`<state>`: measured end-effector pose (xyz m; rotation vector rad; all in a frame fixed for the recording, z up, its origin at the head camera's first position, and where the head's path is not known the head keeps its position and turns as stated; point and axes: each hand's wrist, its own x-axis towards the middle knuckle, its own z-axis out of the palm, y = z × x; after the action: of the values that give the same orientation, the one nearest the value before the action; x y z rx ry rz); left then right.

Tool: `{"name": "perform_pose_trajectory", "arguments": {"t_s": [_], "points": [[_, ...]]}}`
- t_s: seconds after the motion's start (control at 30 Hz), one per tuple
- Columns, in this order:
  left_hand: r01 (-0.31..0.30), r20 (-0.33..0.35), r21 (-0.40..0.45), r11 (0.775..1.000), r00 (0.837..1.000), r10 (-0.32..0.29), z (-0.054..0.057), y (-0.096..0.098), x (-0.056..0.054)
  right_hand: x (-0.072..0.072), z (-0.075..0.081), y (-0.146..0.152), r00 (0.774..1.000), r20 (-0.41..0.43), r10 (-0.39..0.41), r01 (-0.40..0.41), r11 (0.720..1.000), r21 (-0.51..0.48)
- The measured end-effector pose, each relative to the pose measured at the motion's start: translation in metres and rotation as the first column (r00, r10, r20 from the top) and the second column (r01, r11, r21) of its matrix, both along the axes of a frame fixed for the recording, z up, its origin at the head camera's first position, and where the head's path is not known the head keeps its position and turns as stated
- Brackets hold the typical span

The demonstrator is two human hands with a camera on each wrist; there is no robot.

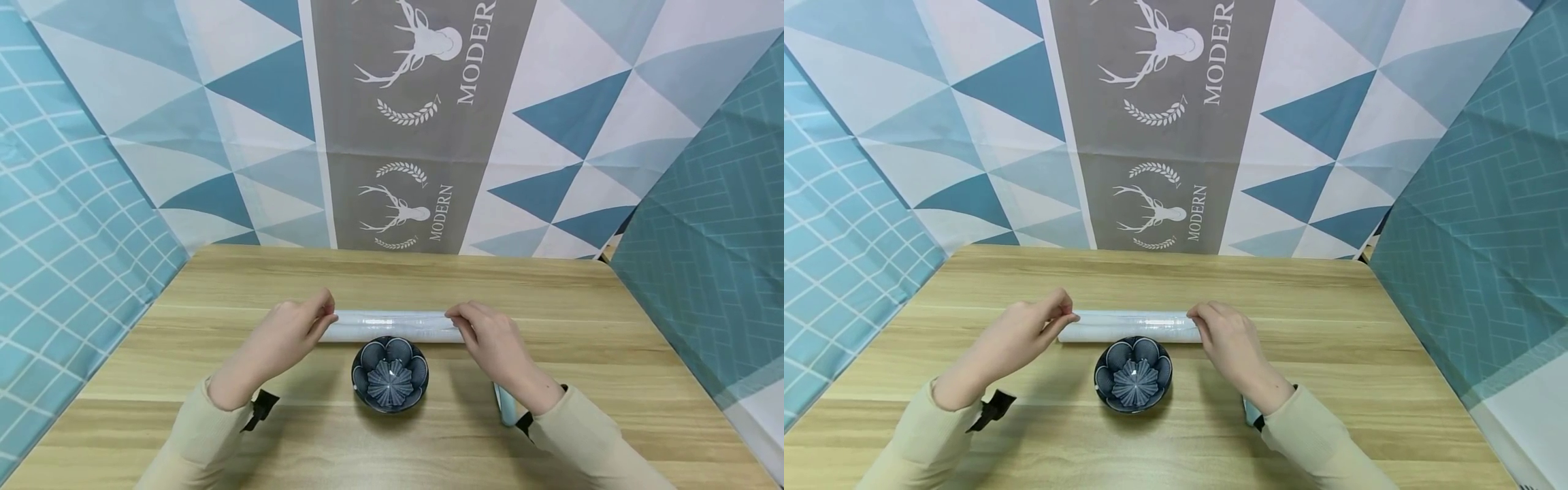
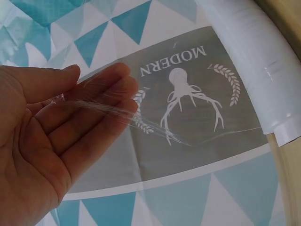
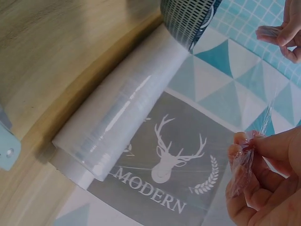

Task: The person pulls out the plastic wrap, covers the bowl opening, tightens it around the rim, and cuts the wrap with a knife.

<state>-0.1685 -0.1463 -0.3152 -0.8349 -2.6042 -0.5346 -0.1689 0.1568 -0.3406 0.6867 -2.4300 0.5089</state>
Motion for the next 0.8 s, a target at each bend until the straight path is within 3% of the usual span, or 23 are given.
{"name": "perform_pose_trajectory", "arguments": {"t_s": [0.37, 0.8], "points": [[-0.002, -0.02, 0.018, 1.0, 1.0, 0.002, 0.005, 0.0, 0.01, 0.007, 0.006, 0.001, 1.0, -0.004, 0.017, -0.017, 0.999, -0.03], [0.006, -0.091, 0.027, 1.0, 0.996, -0.004, 0.011, 0.0, 0.024, 0.017, 0.01, 0.003, 0.994, -0.094, 0.047, -0.05, 0.998, -0.024]]}}
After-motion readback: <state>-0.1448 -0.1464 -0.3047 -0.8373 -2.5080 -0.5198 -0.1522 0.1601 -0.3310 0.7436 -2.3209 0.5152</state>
